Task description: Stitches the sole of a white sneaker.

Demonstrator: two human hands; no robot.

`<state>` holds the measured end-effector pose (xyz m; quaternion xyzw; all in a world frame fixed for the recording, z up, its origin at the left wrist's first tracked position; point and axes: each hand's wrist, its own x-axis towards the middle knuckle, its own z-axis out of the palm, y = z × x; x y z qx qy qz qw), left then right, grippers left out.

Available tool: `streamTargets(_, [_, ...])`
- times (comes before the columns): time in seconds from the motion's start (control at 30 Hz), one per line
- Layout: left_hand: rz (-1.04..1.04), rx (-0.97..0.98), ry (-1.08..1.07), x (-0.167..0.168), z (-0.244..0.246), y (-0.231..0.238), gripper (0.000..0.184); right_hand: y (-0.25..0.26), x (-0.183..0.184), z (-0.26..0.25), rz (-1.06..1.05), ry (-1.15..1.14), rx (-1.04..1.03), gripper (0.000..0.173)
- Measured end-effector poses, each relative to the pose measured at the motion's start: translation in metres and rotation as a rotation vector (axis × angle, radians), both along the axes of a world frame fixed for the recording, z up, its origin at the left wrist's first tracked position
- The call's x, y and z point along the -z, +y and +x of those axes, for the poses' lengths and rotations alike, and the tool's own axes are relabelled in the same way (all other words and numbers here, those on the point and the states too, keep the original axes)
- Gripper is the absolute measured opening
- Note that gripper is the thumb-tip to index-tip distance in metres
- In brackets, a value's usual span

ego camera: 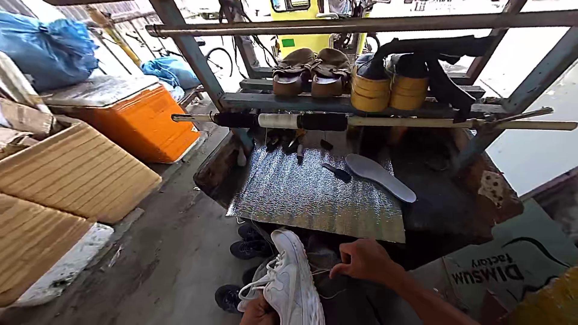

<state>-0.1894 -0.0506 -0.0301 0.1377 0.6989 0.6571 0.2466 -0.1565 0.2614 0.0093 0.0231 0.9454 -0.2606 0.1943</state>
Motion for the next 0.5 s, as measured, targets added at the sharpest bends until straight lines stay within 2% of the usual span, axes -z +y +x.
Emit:
streamTargets(0.1, [-0.173,-0.032,0.098,-0.006,-0.002,0.008,0.016,-0.008,0.006,0.014,-0.164,0.091,-0.005,0.068])
streamTargets(0.2, [-0.098,-0.035,0.057,0.0,0.0,0.007,0.015,-0.011,0.02,0.029,-0.324,0.219,0.03,0.071])
streamTargets(0.23, [-0.055,-0.034,0.029,0.002,0.001,0.006,0.015,-0.014,0.024,0.032,-0.389,0.272,0.056,0.065])
streamTargets(0.3, [0.003,-0.035,0.002,0.005,0.0,0.006,0.016,-0.024,0.026,0.034,-0.491,0.411,0.094,0.037])
streamTargets(0.33, [0.012,-0.032,-0.002,0.005,0.001,0.006,0.016,-0.032,0.026,0.035,-0.494,0.479,0.094,0.025])
streamTargets(0.37, [0.02,-0.03,-0.003,0.006,0.002,0.006,0.017,-0.04,0.027,0.035,-0.466,0.533,0.09,0.021])
streamTargets(0.5, [0.051,-0.031,-0.015,0.007,0.002,0.007,0.017,-0.066,0.026,0.022,-0.238,0.641,0.05,0.02])
